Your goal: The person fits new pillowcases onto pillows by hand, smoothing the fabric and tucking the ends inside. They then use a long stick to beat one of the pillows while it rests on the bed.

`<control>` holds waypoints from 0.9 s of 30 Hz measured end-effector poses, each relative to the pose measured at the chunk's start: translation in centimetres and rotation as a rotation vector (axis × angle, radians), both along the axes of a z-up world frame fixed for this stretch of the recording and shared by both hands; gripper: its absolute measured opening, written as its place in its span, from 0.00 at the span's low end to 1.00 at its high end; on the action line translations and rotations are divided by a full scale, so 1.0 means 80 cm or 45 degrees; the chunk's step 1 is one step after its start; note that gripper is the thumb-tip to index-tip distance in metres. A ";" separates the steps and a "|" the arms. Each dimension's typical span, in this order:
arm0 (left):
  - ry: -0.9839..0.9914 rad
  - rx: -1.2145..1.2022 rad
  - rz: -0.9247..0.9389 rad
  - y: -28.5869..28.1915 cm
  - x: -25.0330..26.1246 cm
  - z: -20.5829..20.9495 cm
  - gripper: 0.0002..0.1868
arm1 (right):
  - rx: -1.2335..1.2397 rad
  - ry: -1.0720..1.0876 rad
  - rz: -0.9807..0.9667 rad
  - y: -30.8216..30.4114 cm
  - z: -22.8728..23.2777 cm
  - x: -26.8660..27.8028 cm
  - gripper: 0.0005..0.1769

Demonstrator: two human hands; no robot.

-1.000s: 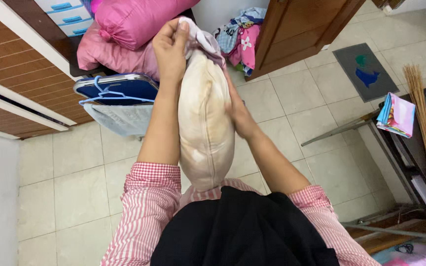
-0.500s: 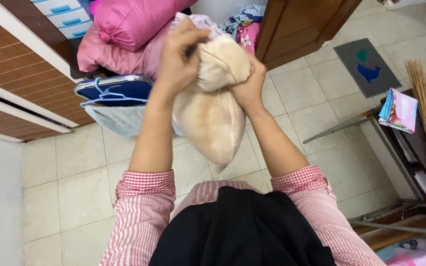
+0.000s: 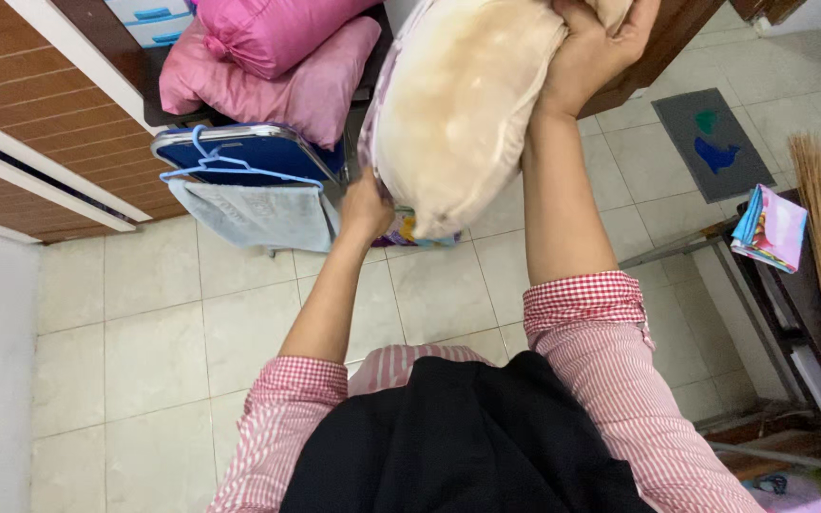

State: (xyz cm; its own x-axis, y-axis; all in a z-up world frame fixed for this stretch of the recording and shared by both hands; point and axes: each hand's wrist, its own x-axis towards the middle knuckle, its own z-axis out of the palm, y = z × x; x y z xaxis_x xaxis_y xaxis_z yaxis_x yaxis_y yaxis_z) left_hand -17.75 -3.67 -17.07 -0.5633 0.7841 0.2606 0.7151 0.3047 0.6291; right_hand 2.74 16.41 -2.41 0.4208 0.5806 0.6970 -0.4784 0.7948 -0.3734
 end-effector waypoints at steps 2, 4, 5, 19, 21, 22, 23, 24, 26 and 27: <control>-0.543 0.038 -0.065 0.003 -0.003 0.012 0.21 | -0.066 0.111 0.032 0.000 -0.006 -0.010 0.26; -1.058 0.407 -0.045 0.008 -0.029 0.049 0.18 | -0.095 0.147 0.020 0.003 -0.021 -0.011 0.20; -1.330 0.657 -0.195 0.016 -0.044 0.072 0.15 | -0.107 0.167 0.016 0.006 -0.027 -0.014 0.19; -1.455 0.940 -0.949 0.153 -0.044 0.133 0.13 | 0.111 -1.346 0.032 -0.075 -0.053 0.014 0.65; -1.460 0.802 -0.898 0.143 -0.043 0.142 0.13 | 0.161 -1.673 0.188 -0.075 -0.043 0.030 0.74; -1.456 0.735 -0.868 0.135 -0.045 0.151 0.12 | 0.217 -1.648 0.388 -0.062 -0.037 0.044 0.74; -1.424 0.712 -0.862 0.125 -0.045 0.162 0.11 | 0.273 -1.616 0.588 -0.052 -0.039 0.046 0.74; -1.394 0.691 -0.856 0.112 -0.043 0.174 0.10 | 0.228 -1.627 0.603 -0.047 -0.047 0.038 0.69; -1.239 0.648 -0.846 0.090 -0.028 0.198 0.12 | 0.133 -1.651 0.627 -0.041 -0.066 0.020 0.60; -1.114 0.625 -0.842 0.080 -0.015 0.208 0.15 | 0.059 -1.628 0.694 -0.045 -0.078 0.006 0.53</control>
State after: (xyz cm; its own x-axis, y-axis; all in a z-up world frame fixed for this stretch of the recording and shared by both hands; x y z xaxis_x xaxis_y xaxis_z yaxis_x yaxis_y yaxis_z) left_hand -18.95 2.77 -0.47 -0.2243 0.9123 0.3425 -0.0852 -0.3685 0.9257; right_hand 3.21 12.78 -8.64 -0.7856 0.4294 0.4454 -0.0791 0.6443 -0.7607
